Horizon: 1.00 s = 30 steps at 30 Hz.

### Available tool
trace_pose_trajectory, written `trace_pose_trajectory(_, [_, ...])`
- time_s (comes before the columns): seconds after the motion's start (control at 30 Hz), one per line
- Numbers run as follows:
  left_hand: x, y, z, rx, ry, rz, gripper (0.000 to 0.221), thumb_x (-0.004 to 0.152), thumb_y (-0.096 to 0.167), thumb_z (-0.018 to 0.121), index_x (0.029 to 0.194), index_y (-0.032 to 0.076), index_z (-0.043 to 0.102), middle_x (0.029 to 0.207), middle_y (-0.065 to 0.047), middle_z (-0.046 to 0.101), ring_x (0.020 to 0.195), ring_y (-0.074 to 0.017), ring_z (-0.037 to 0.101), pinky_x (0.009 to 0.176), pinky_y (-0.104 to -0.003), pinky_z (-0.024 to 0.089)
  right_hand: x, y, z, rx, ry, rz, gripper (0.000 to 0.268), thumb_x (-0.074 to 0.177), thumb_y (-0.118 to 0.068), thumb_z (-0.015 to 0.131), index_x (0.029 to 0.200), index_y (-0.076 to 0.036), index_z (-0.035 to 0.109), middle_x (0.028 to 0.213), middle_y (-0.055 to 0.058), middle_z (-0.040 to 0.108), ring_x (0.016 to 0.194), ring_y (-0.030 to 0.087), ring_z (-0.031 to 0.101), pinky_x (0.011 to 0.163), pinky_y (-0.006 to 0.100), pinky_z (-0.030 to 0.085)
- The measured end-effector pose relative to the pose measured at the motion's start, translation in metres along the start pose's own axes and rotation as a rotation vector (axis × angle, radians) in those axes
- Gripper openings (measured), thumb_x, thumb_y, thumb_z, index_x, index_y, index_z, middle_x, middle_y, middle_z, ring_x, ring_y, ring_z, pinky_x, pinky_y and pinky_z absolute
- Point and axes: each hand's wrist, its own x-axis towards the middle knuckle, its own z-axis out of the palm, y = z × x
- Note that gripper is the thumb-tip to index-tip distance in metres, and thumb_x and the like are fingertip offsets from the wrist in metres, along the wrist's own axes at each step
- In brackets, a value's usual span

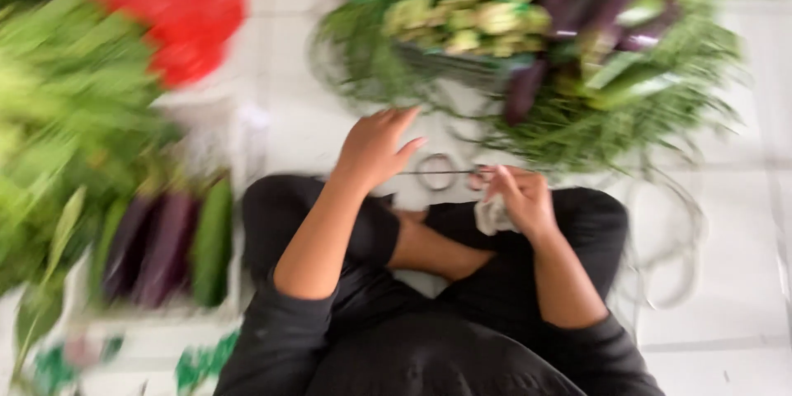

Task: The person wipes a cucumber and several eggplants with a cloth while sitting on the floor, then places the eggplants into a white plastic crate.

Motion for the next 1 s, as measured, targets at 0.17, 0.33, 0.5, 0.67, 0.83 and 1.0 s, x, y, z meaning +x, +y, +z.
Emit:
trace_pose_trajectory(0.17, [-0.005,-0.027,0.086,-0.072,-0.671,-0.362,0.064,0.102,0.045,0.05,0.154,0.009,0.044,0.149,-0.021,0.053,0.14,-0.0376,0.049,0.115,-0.052,0.039,0.01,0.052,-0.02,0.012,0.25,0.31,0.027,0.101,-0.031,0.07,0.088,-0.009,0.078,0.073,0.008,0.07,0.07,0.015,0.057,0.067,0.034,0.045])
trace_pose_trajectory(0.33, [0.011,0.013,0.043,-0.387,-0.689,-0.364,0.06,0.096,0.043,0.059,0.145,0.01,0.053,0.128,-0.017,0.07,0.122,-0.0326,0.065,0.105,-0.046,0.051,0.044,0.004,-0.07,-0.021,0.451,0.012,0.025,0.105,-0.029,0.071,0.105,-0.004,0.07,0.078,0.011,0.066,0.074,0.024,0.06,0.073,0.035,0.045])
trace_pose_trajectory(0.5, [0.019,-0.01,0.041,-0.191,-0.694,-0.473,0.063,0.098,0.047,0.048,0.151,0.013,0.043,0.142,-0.012,0.056,0.13,-0.028,0.057,0.106,-0.046,0.047,0.118,-0.004,-0.121,-0.214,0.523,0.023,0.031,0.109,-0.033,0.059,0.094,-0.006,0.062,0.078,0.005,0.053,0.072,0.017,0.048,0.07,0.032,0.041])
trace_pose_trajectory(0.67, [0.036,0.018,0.012,-0.198,-0.911,-0.65,0.065,0.1,0.049,0.039,0.156,0.015,0.035,0.155,-0.008,0.047,0.139,-0.0273,0.049,0.113,-0.048,0.041,0.169,0.029,-0.113,-0.207,0.5,0.16,0.046,0.106,-0.058,0.046,0.087,-0.016,0.05,0.075,-0.006,0.048,0.062,0.007,0.038,0.057,0.023,0.036])
trace_pose_trajectory(0.83, [0.053,0.048,-0.021,-0.074,-1.048,-0.855,0.064,0.098,0.061,0.028,0.157,0.036,0.031,0.159,0.014,0.043,0.145,-0.0262,0.041,0.113,-0.074,0.018,0.175,-0.002,-0.091,-0.198,0.46,0.289,0.062,0.088,-0.08,0.044,0.079,-0.019,0.048,0.074,-0.007,0.044,0.062,0.007,0.035,0.062,0.028,0.033])
trace_pose_trajectory(1.0, [0.055,0.026,0.002,-0.171,-1.013,-0.806,0.065,0.099,0.056,0.032,0.157,0.028,0.032,0.157,0.003,0.046,0.141,-0.0271,0.046,0.11,-0.056,0.034,0.177,-0.004,-0.105,-0.04,0.336,0.396,0.035,0.098,-0.046,0.062,0.084,-0.015,0.055,0.074,-0.004,0.055,0.06,0.006,0.048,0.057,0.024,0.041])
